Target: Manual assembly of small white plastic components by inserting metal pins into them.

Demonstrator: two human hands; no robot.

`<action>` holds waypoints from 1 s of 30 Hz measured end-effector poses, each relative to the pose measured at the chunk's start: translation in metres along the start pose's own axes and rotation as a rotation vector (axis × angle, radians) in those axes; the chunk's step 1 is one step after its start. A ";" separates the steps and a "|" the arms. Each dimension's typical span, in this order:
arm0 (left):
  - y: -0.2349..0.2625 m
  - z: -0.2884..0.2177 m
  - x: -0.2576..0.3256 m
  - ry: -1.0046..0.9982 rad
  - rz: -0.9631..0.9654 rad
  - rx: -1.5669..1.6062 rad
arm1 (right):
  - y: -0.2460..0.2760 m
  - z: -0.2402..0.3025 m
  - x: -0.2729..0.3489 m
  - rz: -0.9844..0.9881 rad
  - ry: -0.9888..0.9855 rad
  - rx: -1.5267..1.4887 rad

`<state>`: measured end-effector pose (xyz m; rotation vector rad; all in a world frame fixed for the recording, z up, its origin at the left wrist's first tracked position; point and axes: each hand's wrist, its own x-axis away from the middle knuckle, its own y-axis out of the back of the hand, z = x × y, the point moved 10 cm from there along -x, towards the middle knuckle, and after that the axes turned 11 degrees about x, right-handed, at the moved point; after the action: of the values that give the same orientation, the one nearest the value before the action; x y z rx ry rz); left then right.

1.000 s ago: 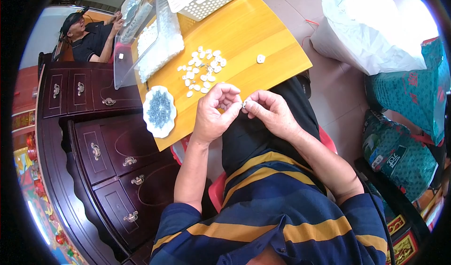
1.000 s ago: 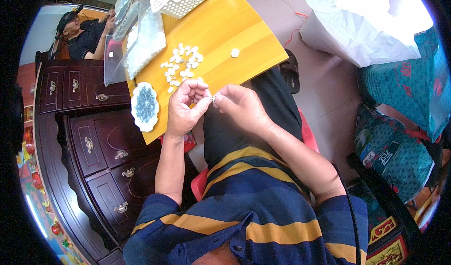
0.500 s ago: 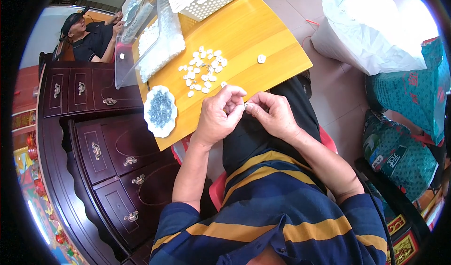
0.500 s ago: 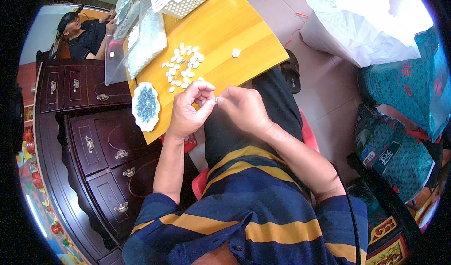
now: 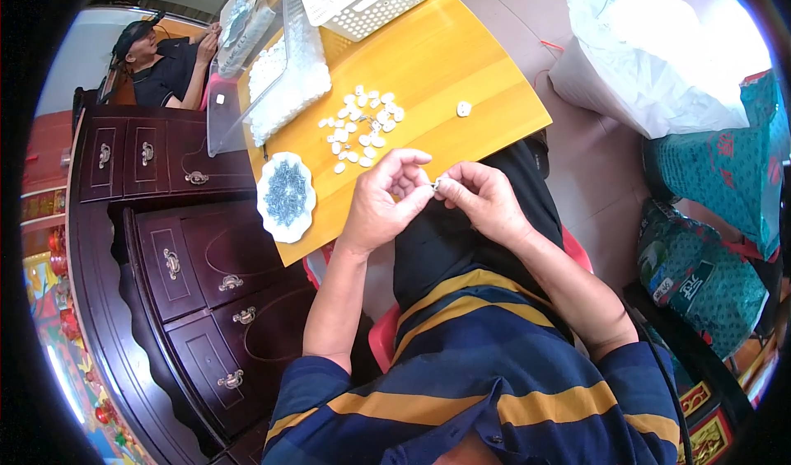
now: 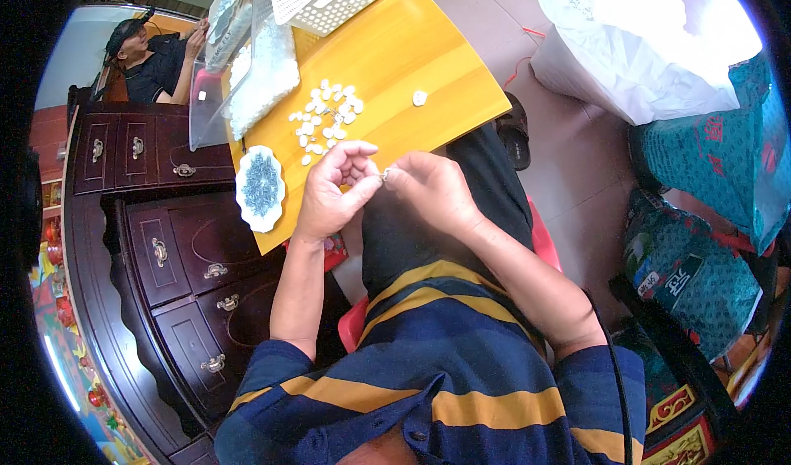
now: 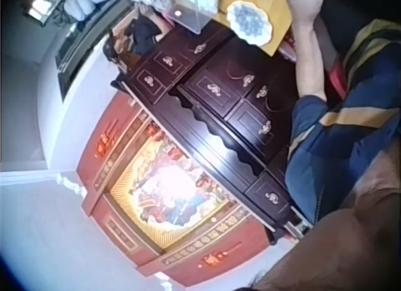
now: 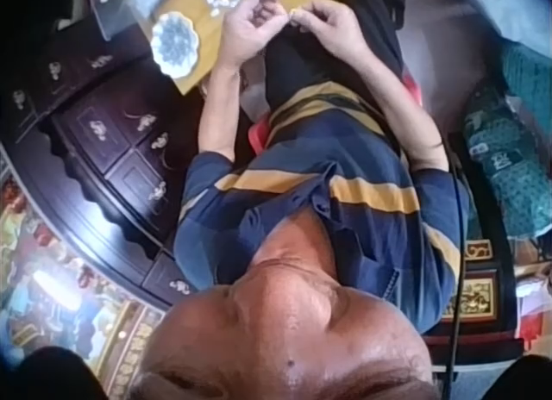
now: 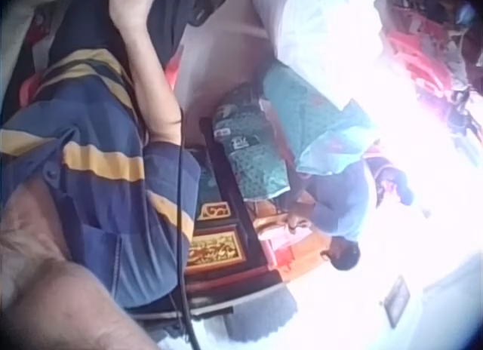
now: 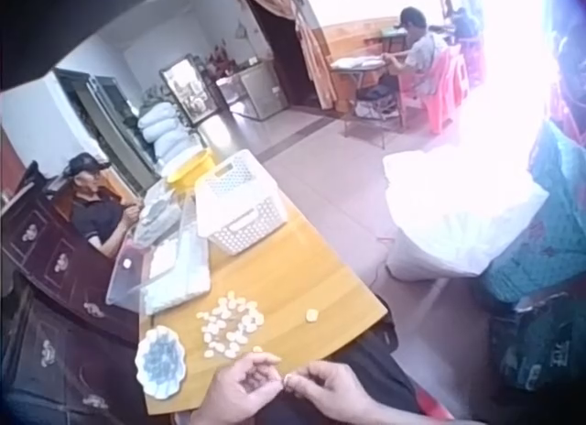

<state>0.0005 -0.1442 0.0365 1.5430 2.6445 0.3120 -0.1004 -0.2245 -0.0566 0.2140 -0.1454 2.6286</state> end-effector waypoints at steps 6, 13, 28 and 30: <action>0.066 0.009 -0.009 -0.030 -0.278 -0.283 | -0.001 0.005 -0.002 0.043 -0.064 -0.249; 0.058 -0.001 -0.016 -0.270 -0.293 -0.991 | 0.001 0.005 -0.002 0.041 -0.077 -0.328; 0.052 0.004 -0.020 -0.336 -0.234 -0.932 | 0.007 0.005 -0.002 0.004 -0.103 -0.339; 0.052 0.003 -0.020 -0.336 -0.237 -0.926 | 0.007 0.006 -0.002 0.001 -0.093 -0.339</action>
<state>0.0553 -0.1366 0.0430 0.8672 1.9168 0.9742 -0.1015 -0.2325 -0.0514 0.2179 -0.6159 2.5456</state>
